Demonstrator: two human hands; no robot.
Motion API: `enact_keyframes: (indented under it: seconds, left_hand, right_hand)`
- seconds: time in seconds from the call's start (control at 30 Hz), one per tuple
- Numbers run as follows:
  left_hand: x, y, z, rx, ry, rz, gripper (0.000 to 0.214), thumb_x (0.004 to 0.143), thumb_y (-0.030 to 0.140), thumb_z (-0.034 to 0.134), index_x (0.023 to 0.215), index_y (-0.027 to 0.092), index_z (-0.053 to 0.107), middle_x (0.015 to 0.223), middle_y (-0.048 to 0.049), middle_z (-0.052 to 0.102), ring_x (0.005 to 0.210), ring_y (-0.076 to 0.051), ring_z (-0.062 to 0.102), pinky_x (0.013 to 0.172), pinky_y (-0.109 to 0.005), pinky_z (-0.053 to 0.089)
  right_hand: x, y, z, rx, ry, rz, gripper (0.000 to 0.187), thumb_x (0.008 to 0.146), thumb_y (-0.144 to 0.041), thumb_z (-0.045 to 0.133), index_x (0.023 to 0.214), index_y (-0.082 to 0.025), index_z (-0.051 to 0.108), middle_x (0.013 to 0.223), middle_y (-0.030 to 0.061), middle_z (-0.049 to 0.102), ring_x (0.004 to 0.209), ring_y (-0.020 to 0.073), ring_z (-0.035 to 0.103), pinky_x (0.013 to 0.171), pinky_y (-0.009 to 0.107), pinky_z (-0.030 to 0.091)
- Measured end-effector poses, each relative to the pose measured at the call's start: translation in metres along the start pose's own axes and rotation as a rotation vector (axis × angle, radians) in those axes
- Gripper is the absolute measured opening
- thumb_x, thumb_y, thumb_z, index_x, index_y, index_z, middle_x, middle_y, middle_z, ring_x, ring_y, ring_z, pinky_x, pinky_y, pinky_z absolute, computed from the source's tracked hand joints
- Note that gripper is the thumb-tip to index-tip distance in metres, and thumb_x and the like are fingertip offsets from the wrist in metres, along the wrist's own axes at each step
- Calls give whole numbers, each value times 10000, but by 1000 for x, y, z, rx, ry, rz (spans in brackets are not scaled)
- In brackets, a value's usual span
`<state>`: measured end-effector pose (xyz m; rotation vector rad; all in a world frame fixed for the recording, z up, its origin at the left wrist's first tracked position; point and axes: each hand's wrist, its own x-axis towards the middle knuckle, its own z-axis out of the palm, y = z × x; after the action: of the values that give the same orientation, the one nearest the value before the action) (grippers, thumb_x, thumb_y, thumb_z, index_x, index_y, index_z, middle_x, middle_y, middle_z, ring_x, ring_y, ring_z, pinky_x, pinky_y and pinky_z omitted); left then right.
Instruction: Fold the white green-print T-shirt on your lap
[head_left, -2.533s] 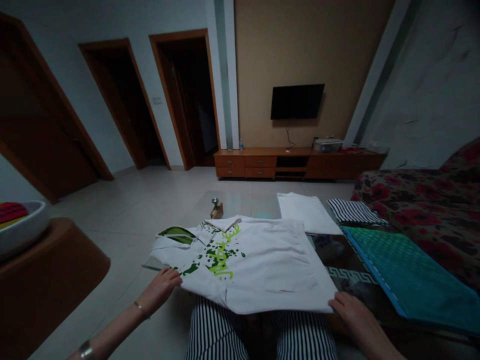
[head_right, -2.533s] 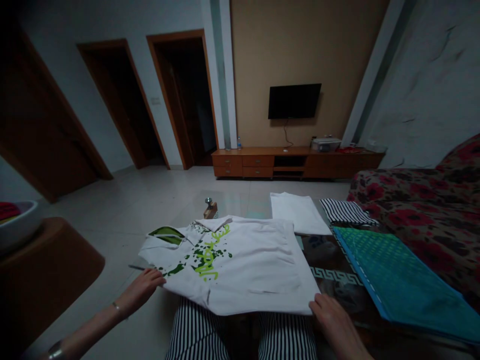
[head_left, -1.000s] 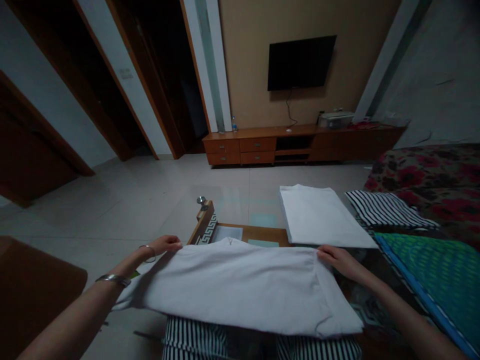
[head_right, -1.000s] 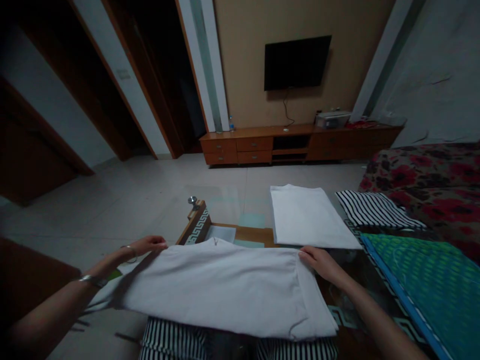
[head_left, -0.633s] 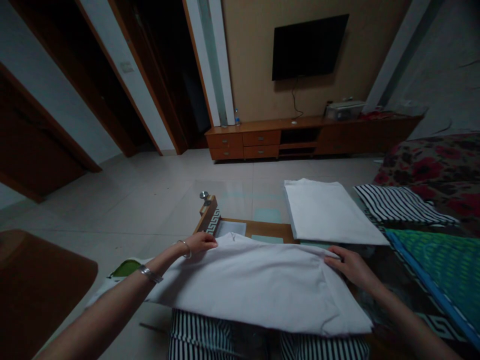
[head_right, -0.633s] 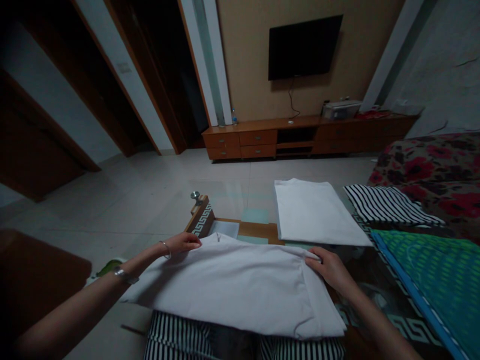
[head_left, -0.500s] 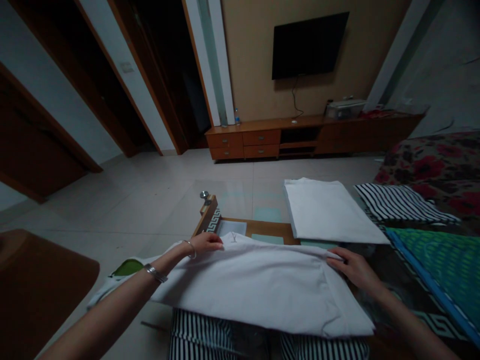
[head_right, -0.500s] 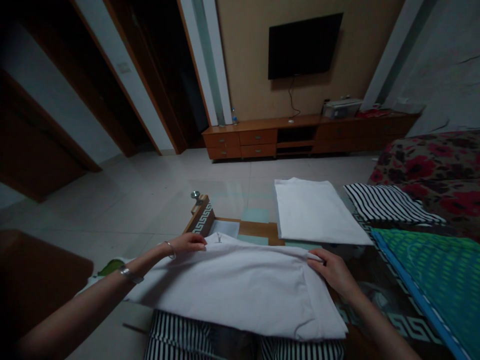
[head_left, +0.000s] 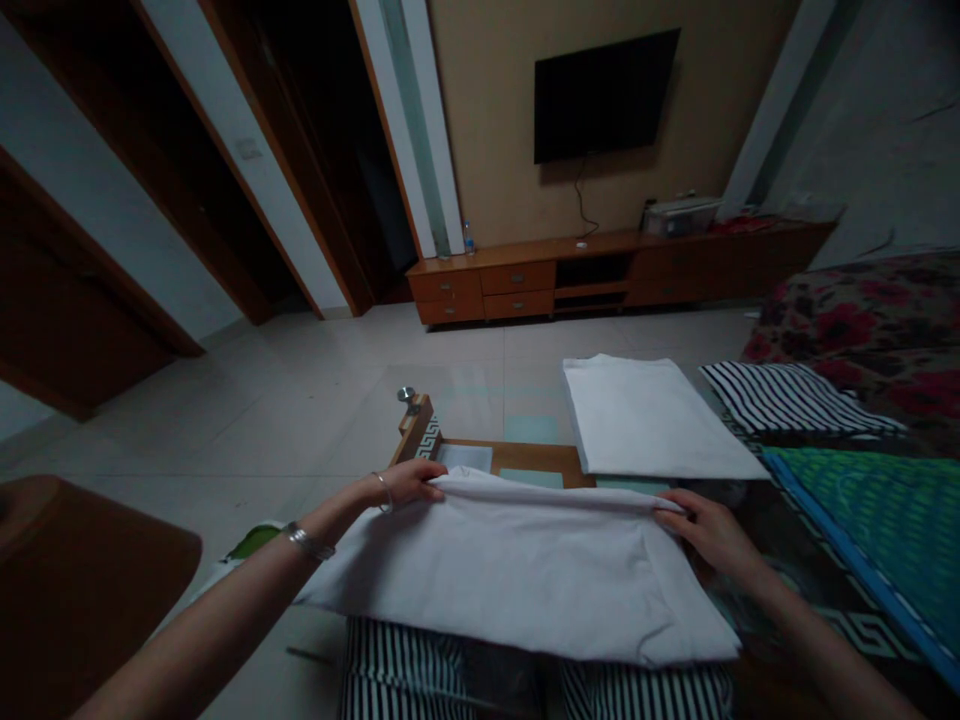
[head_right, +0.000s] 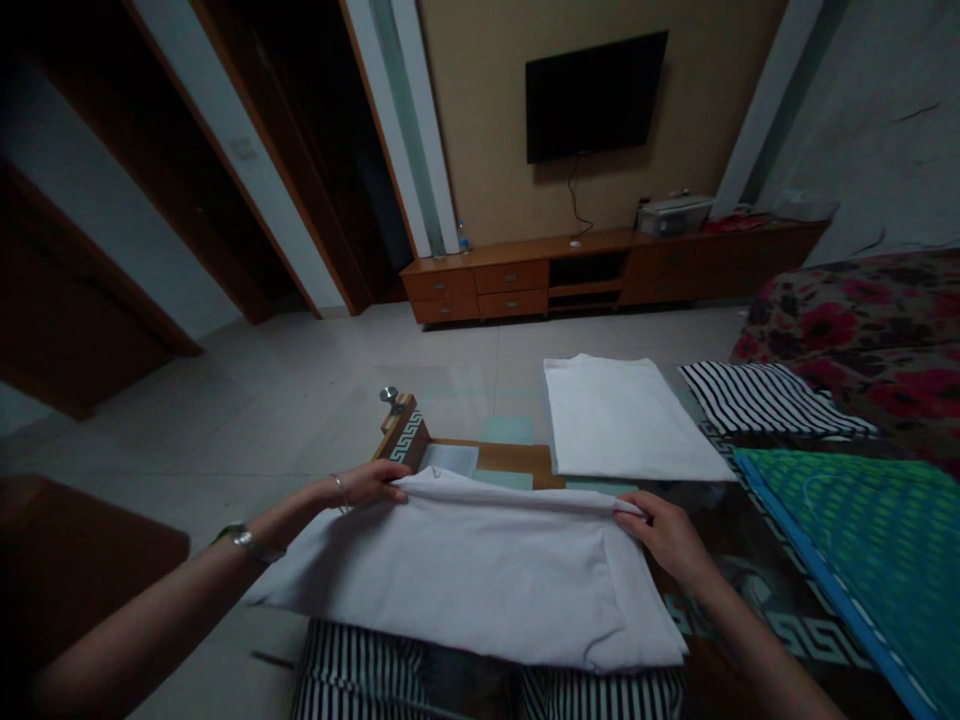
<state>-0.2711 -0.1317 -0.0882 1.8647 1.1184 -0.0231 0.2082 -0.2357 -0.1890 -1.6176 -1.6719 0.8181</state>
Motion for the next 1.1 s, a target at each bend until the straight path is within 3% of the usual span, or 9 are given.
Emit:
enact_keyframes:
  seconds: [0.2,0.37,0.53,0.7,0.77,0.97,1.1]
  left_hand:
    - [39,-16,-22,-51,1,-63,275,657,386,635,782,141,639,696,-13,575,627,-130,459,586,-245,361]
    - [75,-44,-13,-26,117,-75,340,672,460,587,764,134,600,666,-11,544,626,-126,438,591,-245,340]
    - [87,-56,-2,30,194,-75,365,678,525,554,736,165,546,656,6,509,640,-135,430,598,-242,326]
    - [93,-62,-3,150,184,-49,329,650,476,599,753,168,541,694,13,523,678,-147,476,629,-231,350]
    - [95,-62,-4,205,195,-51,306,652,446,597,759,165,544,708,8,535,697,-154,495,642,-230,357]
    - [100,-56,-4,335,238,-61,268,682,423,526,728,163,577,744,-23,558,730,-176,524,671,-248,386]
    - [100,-47,-1,396,316,-32,218,662,378,540,687,164,576,794,-39,551,758,-182,528,709,-260,396]
  right_hand:
    - [-1,2,0,16,-24,4,354,771,-471,542,907,-171,673,868,58,687,819,229,611,731,311,475]
    - [4,1,0,55,-8,37,395,779,-482,506,954,-160,654,861,57,683,783,214,604,695,307,478]
    - [9,-4,-3,31,18,17,338,785,-419,516,913,-142,661,798,49,664,750,197,584,696,308,460]
    - [-2,-19,-8,101,-200,-189,171,787,-288,578,812,-175,704,849,46,680,853,188,601,808,296,443]
    - [-6,-23,-8,110,-229,-213,158,792,-267,576,812,-178,705,845,41,682,848,183,603,805,288,439]
    - [10,-11,-8,-111,59,93,211,799,-258,517,892,-137,664,802,48,663,746,175,587,668,257,408]
    - [22,-2,-1,-324,123,230,272,769,-302,569,975,-140,643,853,70,642,774,180,582,683,258,395]
